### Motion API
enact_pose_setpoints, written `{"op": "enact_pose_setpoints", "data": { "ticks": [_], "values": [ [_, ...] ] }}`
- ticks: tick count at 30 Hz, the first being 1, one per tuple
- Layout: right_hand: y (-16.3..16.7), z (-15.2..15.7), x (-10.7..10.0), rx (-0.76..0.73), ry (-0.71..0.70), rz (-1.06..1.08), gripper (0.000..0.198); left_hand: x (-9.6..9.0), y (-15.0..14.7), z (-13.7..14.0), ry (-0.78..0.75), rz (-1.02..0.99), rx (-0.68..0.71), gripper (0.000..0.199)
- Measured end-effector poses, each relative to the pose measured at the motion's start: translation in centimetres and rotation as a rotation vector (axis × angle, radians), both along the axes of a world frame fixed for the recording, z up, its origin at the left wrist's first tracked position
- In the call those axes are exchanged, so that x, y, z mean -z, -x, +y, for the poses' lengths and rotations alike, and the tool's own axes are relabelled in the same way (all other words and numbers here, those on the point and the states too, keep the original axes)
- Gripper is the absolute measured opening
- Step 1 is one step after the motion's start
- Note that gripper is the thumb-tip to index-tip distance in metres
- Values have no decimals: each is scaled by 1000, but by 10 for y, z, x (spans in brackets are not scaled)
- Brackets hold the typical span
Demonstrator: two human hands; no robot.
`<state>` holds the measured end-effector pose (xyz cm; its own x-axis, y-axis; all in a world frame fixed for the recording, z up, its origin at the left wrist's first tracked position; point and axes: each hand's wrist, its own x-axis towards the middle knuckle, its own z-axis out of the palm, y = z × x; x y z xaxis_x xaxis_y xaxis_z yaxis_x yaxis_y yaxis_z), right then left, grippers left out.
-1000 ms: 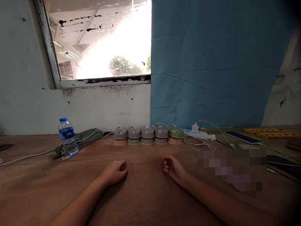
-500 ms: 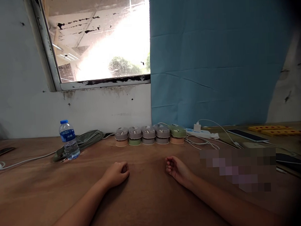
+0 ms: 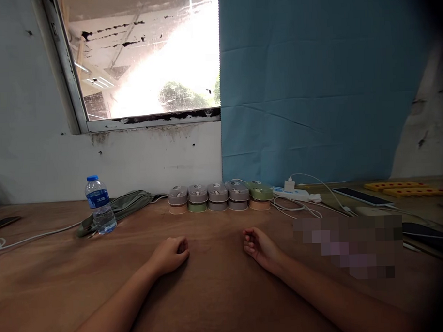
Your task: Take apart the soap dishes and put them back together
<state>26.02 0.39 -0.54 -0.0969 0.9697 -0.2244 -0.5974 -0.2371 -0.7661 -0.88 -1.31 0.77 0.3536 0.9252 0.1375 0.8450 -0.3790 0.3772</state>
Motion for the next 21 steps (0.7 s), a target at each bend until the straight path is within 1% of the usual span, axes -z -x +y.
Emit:
{"op": "enact_pose_setpoints", "data": {
  "ticks": [4,7,9,11,13,15,18,21],
  "values": [
    [1,0,0,4,-2,10,20,3,-3,0,-18,10,-34,13],
    [3,-1,-1,19,-6,9,20,6,-8,-2,-76,12,-58,10],
    [4,-1,-1,28,-10,6,21,8,-13,-2,-197,13,-78,9],
    [6,-1,-1,35,-14,1,21,9,-20,4,-402,26,-113,11],
    [7,-1,-1,39,-18,-3,21,10,-25,16,-608,45,-163,21],
    [8,0,-1,41,-22,-8,21,11,-28,34,-736,41,-240,32],
    [8,-1,0,46,-33,-21,20,13,-27,69,-809,-28,-407,44],
    [8,-2,0,45,-51,-43,19,14,-22,100,-798,-125,-578,57]
  ]
}}
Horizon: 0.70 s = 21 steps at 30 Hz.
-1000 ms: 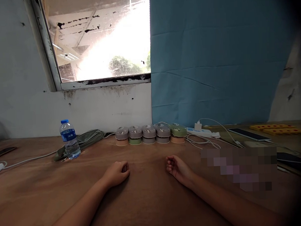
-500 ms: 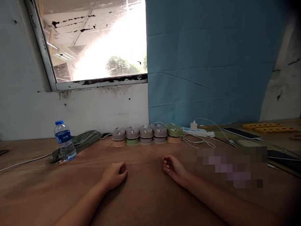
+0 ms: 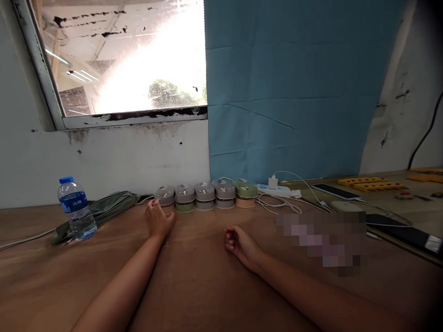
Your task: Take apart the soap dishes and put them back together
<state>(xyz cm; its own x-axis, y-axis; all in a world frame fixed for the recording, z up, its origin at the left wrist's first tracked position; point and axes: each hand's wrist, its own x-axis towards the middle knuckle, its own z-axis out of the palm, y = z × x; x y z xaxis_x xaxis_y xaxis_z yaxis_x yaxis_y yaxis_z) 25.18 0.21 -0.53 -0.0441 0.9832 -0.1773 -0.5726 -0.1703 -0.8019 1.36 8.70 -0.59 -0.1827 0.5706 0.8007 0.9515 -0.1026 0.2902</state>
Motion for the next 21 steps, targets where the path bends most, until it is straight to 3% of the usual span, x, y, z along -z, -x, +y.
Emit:
{"op": "enact_pose_setpoints", "data": {
  "ticks": [5,10,16,21],
  "values": [
    [0,-2,1,-36,-31,-49,15,2,6,32,64,-161,-88,73],
    [1,-3,2,-54,-58,-71,13,3,9,47,151,-202,-51,74],
    [1,-2,3,-59,-64,-76,12,1,12,51,185,-216,-20,62],
    [0,-2,3,-71,-61,-80,12,-3,16,44,120,-313,-49,60]
  ]
}}
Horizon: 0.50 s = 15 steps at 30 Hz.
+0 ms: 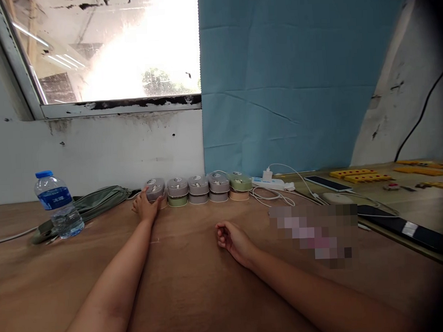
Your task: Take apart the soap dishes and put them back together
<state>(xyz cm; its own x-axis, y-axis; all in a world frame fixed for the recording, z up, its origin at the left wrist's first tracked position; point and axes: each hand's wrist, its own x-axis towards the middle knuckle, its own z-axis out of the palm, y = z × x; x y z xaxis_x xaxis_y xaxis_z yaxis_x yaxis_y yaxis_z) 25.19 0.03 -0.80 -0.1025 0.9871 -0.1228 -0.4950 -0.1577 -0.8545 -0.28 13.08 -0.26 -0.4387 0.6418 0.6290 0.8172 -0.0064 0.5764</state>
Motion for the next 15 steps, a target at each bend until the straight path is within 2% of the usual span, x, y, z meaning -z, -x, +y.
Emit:
{"op": "enact_pose_setpoints", "data": {
  "ticks": [5,8,10,15],
  "values": [
    [-1,1,1,-6,5,-5,13,-1,10,-22,-190,-226,12,63],
    [-1,2,1,-7,0,-9,12,3,10,-48,-250,-393,194,67],
    [0,2,1,-6,-6,-18,11,6,6,-70,-193,-440,379,68],
    [3,0,-1,-6,-45,-51,4,7,-15,-124,80,-401,798,63]
  ]
}}
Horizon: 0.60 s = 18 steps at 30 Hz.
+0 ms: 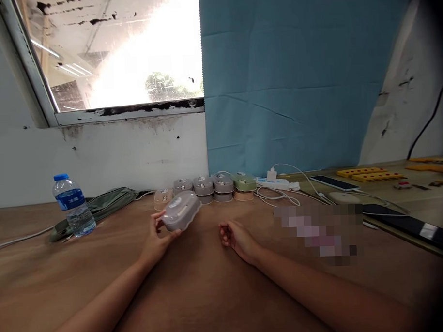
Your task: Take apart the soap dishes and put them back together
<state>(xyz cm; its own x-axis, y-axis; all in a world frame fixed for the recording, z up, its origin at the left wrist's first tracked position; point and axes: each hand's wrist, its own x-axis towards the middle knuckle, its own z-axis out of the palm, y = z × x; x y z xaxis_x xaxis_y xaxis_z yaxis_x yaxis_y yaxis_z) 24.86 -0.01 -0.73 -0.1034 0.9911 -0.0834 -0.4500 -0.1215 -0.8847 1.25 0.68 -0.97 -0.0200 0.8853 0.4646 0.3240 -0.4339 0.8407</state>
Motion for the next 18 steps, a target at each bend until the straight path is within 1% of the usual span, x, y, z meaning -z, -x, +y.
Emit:
{"op": "enact_pose_setpoints", "data": {
  "ticks": [2,3,5,8,11,14,16,18],
  "values": [
    [1,-1,-1,3,-27,-2,6,-3,-9,-13,47,48,190,60],
    [1,-2,-2,5,-40,-1,9,-5,-13,-18,67,75,259,59],
    [1,-3,-2,5,-64,-5,14,-7,-18,-22,91,126,326,59],
    [1,-5,-3,1,-89,-37,22,-8,-19,-24,97,181,326,63],
    [3,-8,-3,-2,-113,-93,31,-9,-18,-27,94,217,313,77],
    [6,-11,-3,-14,-136,-150,35,-12,-19,-34,143,212,284,85],
    [6,-12,-3,-23,-145,-181,35,-13,-23,-39,182,216,250,85],
    [5,-12,-2,-23,-150,-201,32,-14,-27,-44,180,233,224,79]
  ]
}}
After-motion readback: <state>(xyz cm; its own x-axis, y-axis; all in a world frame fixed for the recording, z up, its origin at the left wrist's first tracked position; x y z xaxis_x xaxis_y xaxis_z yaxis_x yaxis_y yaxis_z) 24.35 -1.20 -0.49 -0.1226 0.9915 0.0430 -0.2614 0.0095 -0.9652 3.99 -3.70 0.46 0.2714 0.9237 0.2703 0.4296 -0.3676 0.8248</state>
